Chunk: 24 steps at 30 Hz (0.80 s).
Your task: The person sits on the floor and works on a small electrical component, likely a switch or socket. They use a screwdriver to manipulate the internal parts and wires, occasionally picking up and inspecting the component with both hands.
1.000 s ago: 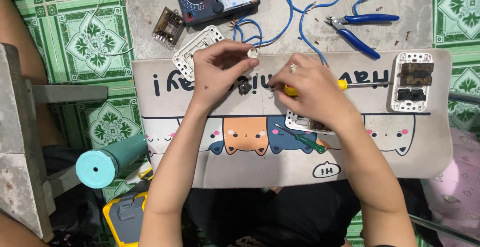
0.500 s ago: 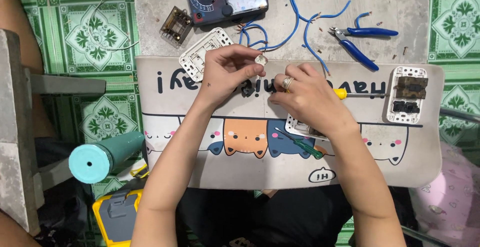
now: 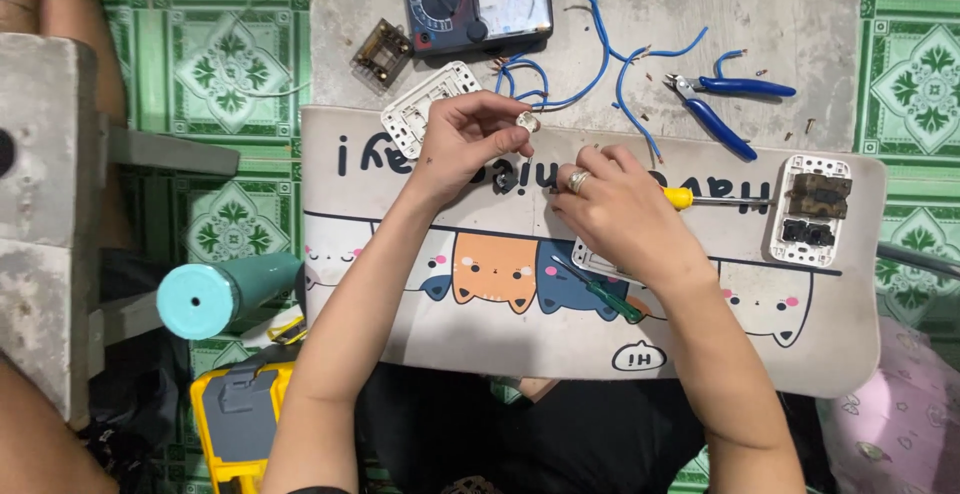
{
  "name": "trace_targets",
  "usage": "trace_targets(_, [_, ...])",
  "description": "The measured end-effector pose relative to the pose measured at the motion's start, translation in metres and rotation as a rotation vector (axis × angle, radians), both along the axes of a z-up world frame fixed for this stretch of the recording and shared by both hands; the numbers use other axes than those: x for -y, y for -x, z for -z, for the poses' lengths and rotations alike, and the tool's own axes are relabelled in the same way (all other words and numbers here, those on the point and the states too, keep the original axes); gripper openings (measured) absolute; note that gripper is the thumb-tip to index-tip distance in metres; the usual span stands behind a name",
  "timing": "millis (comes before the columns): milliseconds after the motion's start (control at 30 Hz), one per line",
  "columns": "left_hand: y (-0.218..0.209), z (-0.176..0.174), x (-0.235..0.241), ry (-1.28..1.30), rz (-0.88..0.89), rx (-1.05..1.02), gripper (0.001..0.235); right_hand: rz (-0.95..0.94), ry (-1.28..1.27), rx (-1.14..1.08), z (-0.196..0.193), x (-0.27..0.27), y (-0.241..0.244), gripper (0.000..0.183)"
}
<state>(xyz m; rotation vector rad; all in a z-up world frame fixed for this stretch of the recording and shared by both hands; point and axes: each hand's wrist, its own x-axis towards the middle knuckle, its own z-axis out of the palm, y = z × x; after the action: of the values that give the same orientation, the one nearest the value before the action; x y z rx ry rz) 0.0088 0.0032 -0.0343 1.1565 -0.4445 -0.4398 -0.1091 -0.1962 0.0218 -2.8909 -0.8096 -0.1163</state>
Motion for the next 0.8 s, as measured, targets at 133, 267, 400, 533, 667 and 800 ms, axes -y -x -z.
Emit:
trace_targets(133, [-0.001,0.005,0.001,0.047,-0.011,0.025,0.029,-0.014,0.081,0.07,0.018,0.0,-0.006,0.007])
trace_targets(267, [-0.001,0.016,-0.001,0.105,-0.069,-0.043,0.028,0.008,0.203,-0.168,0.031,-0.005,-0.029,0.009])
trace_targets(400, [-0.004,0.02,-0.003,0.22,-0.128,-0.179,0.026,-0.088,0.215,-0.296,0.035,-0.005,-0.042,0.008])
trace_targets(533, [-0.002,0.019,-0.005,0.292,-0.143,-0.23,0.024,-0.109,0.185,-0.3,0.009,-0.013,-0.038,0.012])
trace_targets(667, [-0.002,0.016,-0.003,0.322,-0.157,-0.231,0.026,-0.167,-0.133,-0.194,-0.029,-0.022,-0.021,0.011])
trace_targets(800, [0.003,0.014,-0.003,0.315,-0.164,-0.176,0.027,-0.078,-0.762,-0.134,-0.034,-0.02,-0.01,0.014])
